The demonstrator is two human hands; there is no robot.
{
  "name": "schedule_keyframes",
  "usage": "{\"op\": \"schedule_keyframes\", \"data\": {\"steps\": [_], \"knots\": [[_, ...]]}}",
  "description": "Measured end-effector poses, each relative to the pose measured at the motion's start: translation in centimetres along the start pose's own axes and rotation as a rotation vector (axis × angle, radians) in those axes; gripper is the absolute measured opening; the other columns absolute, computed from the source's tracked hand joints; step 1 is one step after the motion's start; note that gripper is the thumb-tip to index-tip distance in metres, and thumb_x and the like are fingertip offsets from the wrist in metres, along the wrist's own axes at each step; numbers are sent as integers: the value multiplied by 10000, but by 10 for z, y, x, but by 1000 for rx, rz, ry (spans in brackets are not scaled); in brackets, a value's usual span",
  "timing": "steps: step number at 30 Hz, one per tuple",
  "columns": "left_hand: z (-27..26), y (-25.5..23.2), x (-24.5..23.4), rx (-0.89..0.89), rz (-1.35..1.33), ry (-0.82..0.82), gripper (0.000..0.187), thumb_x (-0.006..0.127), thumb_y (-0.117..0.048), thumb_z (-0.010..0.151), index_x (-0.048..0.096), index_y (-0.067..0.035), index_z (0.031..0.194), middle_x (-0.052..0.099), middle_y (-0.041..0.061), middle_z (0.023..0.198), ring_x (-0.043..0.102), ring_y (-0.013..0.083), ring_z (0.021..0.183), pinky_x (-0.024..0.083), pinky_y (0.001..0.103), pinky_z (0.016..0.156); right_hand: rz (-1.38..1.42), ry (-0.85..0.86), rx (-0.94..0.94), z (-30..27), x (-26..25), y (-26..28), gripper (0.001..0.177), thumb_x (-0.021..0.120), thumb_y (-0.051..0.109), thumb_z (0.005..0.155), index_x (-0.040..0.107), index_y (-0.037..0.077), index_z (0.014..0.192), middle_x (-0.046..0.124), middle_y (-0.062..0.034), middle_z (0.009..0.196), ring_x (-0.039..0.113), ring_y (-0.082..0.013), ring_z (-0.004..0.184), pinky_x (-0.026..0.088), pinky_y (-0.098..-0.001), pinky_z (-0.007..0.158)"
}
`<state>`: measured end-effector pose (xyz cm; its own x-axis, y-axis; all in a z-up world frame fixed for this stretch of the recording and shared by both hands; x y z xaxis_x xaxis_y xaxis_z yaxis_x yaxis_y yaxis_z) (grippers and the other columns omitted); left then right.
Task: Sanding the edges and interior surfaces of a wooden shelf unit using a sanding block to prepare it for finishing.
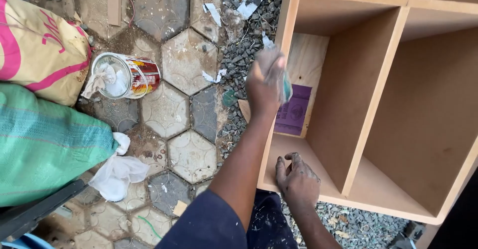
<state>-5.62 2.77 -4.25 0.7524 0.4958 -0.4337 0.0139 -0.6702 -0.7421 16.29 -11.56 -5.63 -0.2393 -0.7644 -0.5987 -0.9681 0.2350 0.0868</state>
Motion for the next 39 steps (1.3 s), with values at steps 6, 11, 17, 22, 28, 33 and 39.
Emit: {"op": "schedule_keyframes", "data": {"steps": [6, 11, 17, 22, 28, 33, 39], "knots": [[-111, 95, -45, -310, 198, 105, 780, 533, -709, 818, 638, -81, 1269, 685, 70, 939, 696, 164, 725, 652, 269, 512, 20, -35, -45, 0, -9, 4, 368, 475, 546, 970, 616, 285, 1189, 744, 35, 835, 714, -252, 920, 553, -458, 796], [-129, 89, -44, -356, 40, 201, 1107, 433, -835, 714, 486, -69, 1512, 655, 211, 1380, 741, 304, 1128, 661, 356, 758, 166, 1, 59, 7, -3, -10, 492, 358, 630, 990, 605, 271, 1218, 760, -156, 1067, 738, -395, 914, 565, -528, 807], [-122, 31, -29, -108, -27, 425, 843, 281, -702, 918, 334, -206, 1597, 348, 125, 1654, 359, 278, 1522, 342, 345, 1206, 800, -7, -192, -14, -61, 70, 934, 297, 748, 822, 309, 198, 1577, 341, -172, 1627, 442, -354, 1434, 414, -586, 1106], [-102, 65, -38, -255, -79, 558, 863, 378, -724, 860, 355, -259, 1586, 429, 146, 1616, 430, 257, 1497, 386, 333, 1185, 792, -77, -261, -11, -61, 105, 688, 292, 540, 993, 369, 127, 1537, 509, -168, 1443, 434, -328, 1365, 374, -520, 1103], [-50, 14, -34, -252, -26, 732, 1027, 248, -839, 766, 366, -229, 1584, 393, 114, 1645, 387, 290, 1522, 281, 413, 1241, 738, -41, 113, -35, 6, 91, 745, 320, 495, 923, 293, 59, 1527, 451, -193, 1392, 603, -413, 1170, 493, -591, 1001], [-10, 13, -27, -394, -168, 817, 994, 47, -775, 940, 234, -107, 1653, 423, 294, 1581, 282, 485, 1506, 139, 582, 1246, -79, -1101, -342, 28, -59, 161, 480, 514, 81, 1005, 505, -169, 1415, 534, -362, 1391, 541, -460, 1318, 454, -483, 1083], [-5, -18, -20, -363, -225, 846, 1025, 150, -810, 913, 211, -99, 1648, 250, 294, 1658, 210, 483, 1530, 158, 568, 1258, 115, -917, -485, -30, -62, 153, 434, 517, -19, 970, 535, -158, 1380, 482, -380, 1443, 517, -571, 1258, 458, -574, 1016]]}}
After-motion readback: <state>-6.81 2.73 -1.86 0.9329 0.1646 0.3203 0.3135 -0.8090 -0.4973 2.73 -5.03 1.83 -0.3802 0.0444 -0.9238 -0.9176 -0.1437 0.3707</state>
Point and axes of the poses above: each hand's wrist, its own z-axis towards the middle knuckle, its own x-axis out of the palm, y = z × x, the point moved 9 cm from there along z, towards the middle knuckle
